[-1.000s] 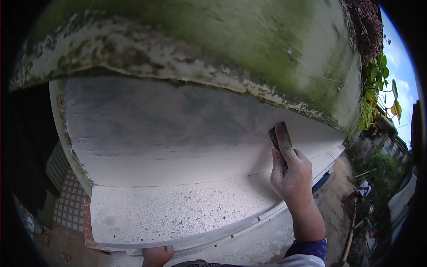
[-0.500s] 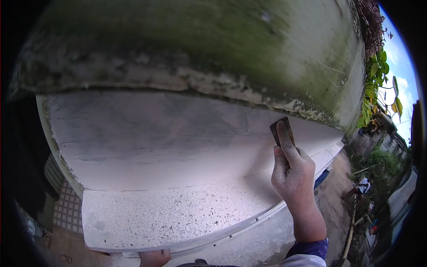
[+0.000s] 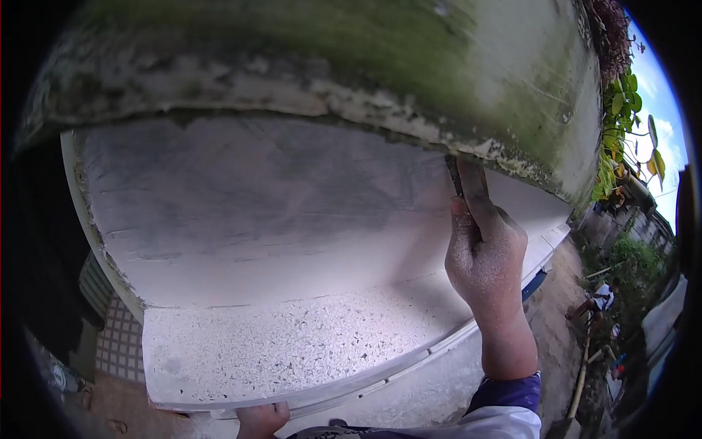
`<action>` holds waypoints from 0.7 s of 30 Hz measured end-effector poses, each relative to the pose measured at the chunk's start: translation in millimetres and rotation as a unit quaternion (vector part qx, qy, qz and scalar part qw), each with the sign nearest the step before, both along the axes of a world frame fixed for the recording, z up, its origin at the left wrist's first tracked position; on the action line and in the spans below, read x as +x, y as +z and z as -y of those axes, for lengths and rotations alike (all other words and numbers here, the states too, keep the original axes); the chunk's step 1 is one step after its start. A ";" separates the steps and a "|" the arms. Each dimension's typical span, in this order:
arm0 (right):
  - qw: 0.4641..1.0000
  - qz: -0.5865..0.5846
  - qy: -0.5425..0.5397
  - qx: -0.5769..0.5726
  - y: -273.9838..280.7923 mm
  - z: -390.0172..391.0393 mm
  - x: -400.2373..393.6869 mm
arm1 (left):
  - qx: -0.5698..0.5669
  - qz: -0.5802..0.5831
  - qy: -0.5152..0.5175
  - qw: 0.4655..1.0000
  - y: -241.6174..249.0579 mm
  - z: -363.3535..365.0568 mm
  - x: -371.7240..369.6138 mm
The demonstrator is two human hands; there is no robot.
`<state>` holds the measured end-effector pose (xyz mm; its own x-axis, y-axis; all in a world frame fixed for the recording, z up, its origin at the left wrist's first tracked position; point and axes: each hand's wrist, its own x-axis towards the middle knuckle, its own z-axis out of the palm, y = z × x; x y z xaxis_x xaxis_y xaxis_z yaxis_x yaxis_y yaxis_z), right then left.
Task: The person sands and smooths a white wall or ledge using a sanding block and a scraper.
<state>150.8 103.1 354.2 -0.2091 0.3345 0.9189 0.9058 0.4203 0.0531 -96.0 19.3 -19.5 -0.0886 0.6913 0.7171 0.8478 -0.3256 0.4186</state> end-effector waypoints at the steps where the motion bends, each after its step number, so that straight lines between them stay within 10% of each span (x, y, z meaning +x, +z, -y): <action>1: 1.000 -0.010 -0.007 -0.014 -1.8 1.5 1.9 | 0.010 0.001 0.012 1.000 -0.5 -0.7 1.0; 21: 0.996 -0.057 -0.016 -0.059 -17.9 14.6 1.9 | -0.102 -0.015 -0.010 0.995 -19.9 8.8 -9.4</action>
<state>152.7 88.5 336.3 -0.0935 0.4469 0.8897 0.9161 0.3886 -0.0989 -105.4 10.5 -39.4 -0.0538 0.8247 0.5630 0.8551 -0.2531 0.4525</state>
